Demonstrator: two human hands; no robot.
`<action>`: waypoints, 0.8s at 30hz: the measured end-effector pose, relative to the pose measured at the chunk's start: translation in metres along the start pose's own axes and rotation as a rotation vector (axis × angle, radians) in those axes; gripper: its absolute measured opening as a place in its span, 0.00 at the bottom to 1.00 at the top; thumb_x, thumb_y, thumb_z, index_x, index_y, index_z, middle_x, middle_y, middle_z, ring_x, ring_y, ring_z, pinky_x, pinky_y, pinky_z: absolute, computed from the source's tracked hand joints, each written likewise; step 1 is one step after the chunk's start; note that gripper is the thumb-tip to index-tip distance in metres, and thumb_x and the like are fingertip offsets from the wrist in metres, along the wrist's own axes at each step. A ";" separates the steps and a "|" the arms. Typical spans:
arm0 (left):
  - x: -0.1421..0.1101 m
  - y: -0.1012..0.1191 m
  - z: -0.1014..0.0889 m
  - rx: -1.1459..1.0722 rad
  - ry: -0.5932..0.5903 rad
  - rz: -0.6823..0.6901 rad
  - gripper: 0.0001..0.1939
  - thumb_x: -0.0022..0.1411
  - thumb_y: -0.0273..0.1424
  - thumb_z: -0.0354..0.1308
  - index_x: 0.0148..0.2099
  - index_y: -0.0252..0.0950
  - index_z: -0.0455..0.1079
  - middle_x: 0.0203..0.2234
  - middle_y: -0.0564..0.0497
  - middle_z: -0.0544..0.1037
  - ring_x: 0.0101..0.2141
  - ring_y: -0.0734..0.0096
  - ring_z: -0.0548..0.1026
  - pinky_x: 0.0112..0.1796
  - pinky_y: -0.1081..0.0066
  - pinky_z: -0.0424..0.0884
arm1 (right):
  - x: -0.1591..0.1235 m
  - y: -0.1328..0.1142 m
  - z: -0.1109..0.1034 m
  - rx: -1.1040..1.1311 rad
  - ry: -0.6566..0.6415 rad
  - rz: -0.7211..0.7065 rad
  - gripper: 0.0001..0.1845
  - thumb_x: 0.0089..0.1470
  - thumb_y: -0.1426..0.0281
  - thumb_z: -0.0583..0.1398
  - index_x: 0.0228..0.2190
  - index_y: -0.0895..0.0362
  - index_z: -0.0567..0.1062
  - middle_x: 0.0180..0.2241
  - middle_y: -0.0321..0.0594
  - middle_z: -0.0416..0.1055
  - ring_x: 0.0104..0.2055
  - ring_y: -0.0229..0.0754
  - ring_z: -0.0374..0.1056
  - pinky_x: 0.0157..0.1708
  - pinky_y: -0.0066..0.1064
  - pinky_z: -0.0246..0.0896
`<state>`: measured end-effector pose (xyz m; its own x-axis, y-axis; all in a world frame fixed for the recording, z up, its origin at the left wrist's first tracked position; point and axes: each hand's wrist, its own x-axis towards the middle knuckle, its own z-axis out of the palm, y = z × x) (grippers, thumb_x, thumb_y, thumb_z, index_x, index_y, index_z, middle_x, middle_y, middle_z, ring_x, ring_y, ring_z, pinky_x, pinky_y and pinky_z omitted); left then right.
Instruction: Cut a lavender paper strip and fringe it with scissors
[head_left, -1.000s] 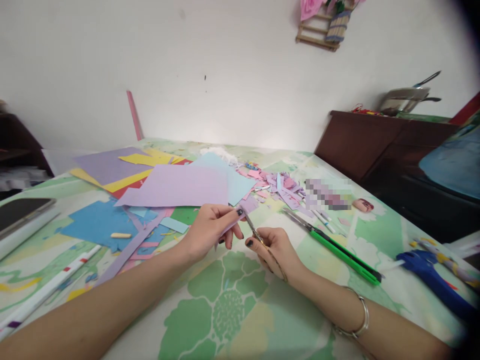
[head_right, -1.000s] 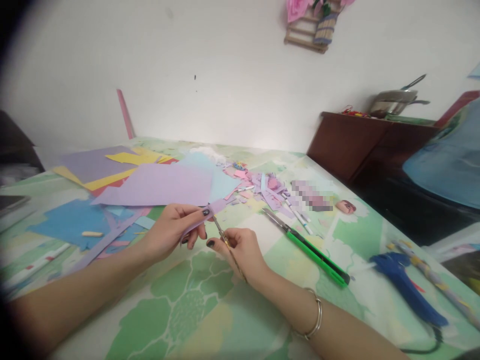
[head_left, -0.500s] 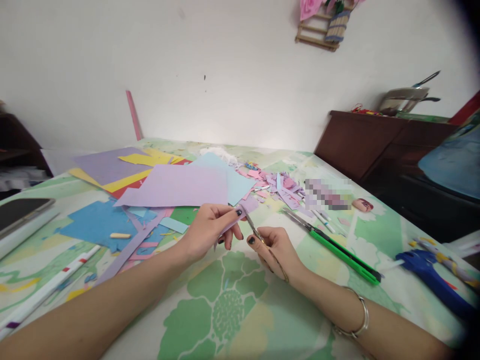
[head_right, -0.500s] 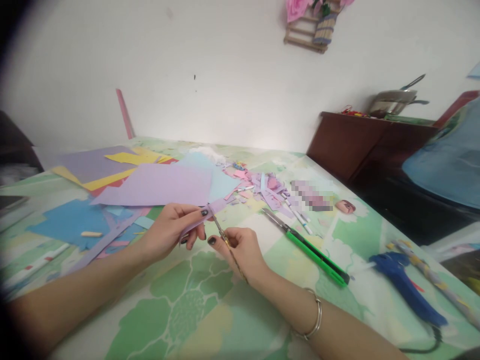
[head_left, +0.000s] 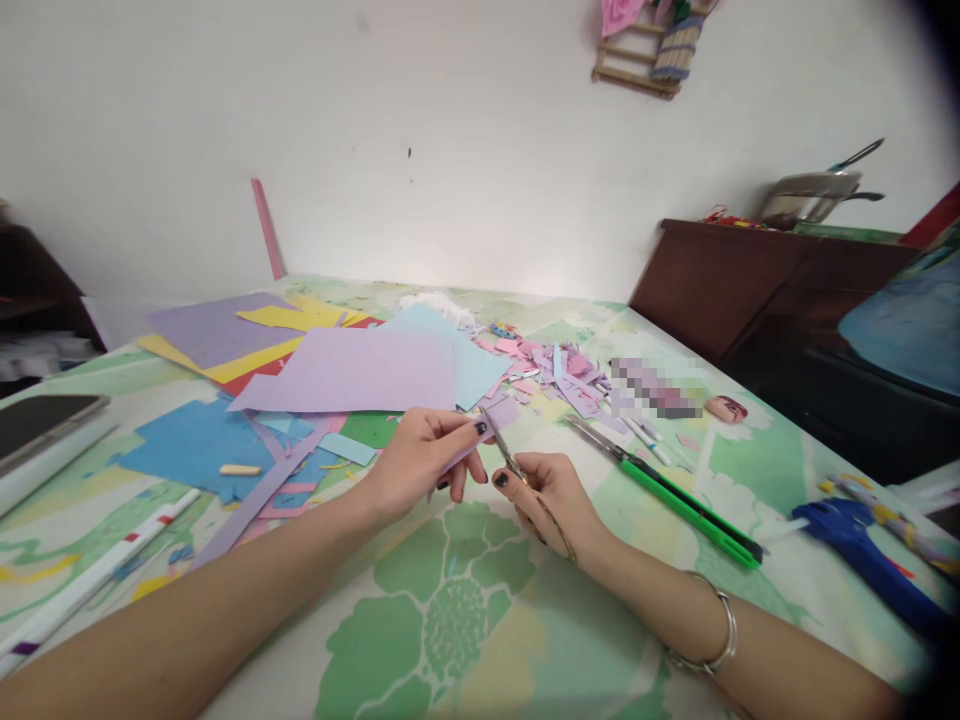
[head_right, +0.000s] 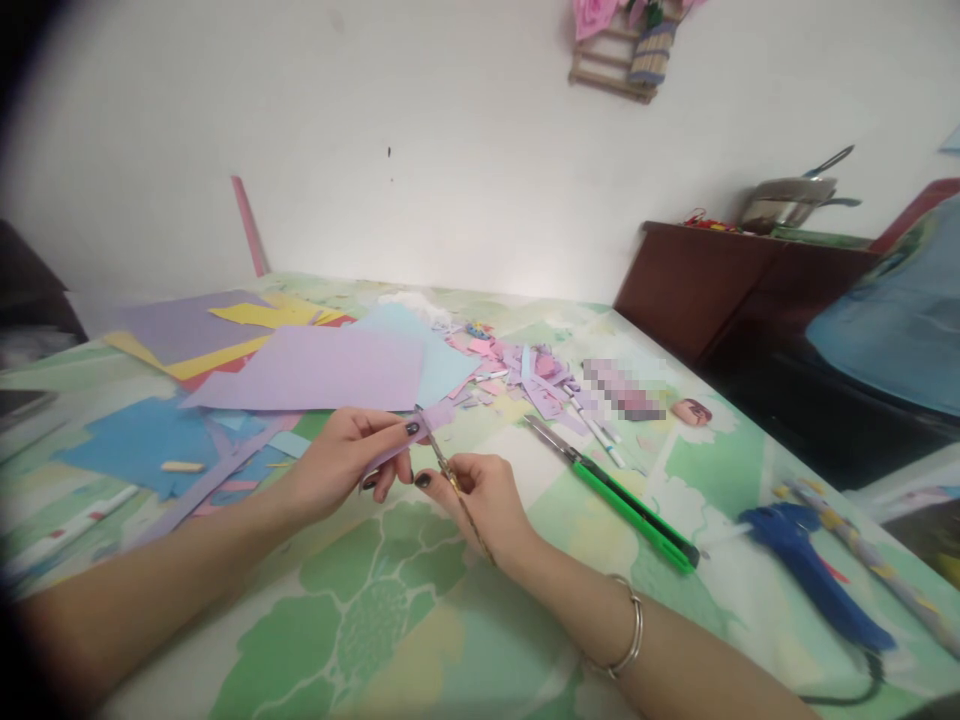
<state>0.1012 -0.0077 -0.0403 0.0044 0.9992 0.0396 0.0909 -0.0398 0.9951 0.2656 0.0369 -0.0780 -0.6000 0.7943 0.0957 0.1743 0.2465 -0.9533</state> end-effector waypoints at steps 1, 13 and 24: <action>0.000 0.000 0.000 0.002 -0.001 0.000 0.20 0.60 0.36 0.53 0.21 0.30 0.70 0.11 0.53 0.70 0.11 0.82 0.64 0.16 0.78 0.52 | 0.000 0.000 0.000 -0.008 0.004 0.001 0.25 0.45 0.51 0.61 0.16 0.56 0.58 0.10 0.26 0.45 0.13 0.29 0.42 0.14 0.25 0.34; 0.000 0.001 0.000 -0.012 0.016 -0.014 0.17 0.59 0.38 0.54 0.25 0.31 0.70 0.16 0.51 0.74 0.12 0.80 0.66 0.16 0.77 0.52 | -0.003 -0.003 0.000 0.063 -0.070 -0.020 0.26 0.48 0.47 0.56 0.21 0.57 0.63 0.11 0.27 0.50 0.13 0.29 0.44 0.14 0.25 0.36; 0.001 0.000 -0.002 -0.002 0.031 -0.009 0.18 0.59 0.37 0.53 0.22 0.31 0.68 0.16 0.50 0.74 0.12 0.80 0.66 0.16 0.77 0.52 | -0.002 -0.002 0.000 0.016 -0.050 -0.032 0.27 0.47 0.46 0.56 0.20 0.57 0.62 0.11 0.26 0.48 0.13 0.29 0.44 0.14 0.25 0.35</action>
<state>0.0993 -0.0069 -0.0399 -0.0272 0.9991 0.0336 0.0885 -0.0310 0.9956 0.2665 0.0350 -0.0760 -0.6431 0.7576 0.1121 0.1422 0.2619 -0.9546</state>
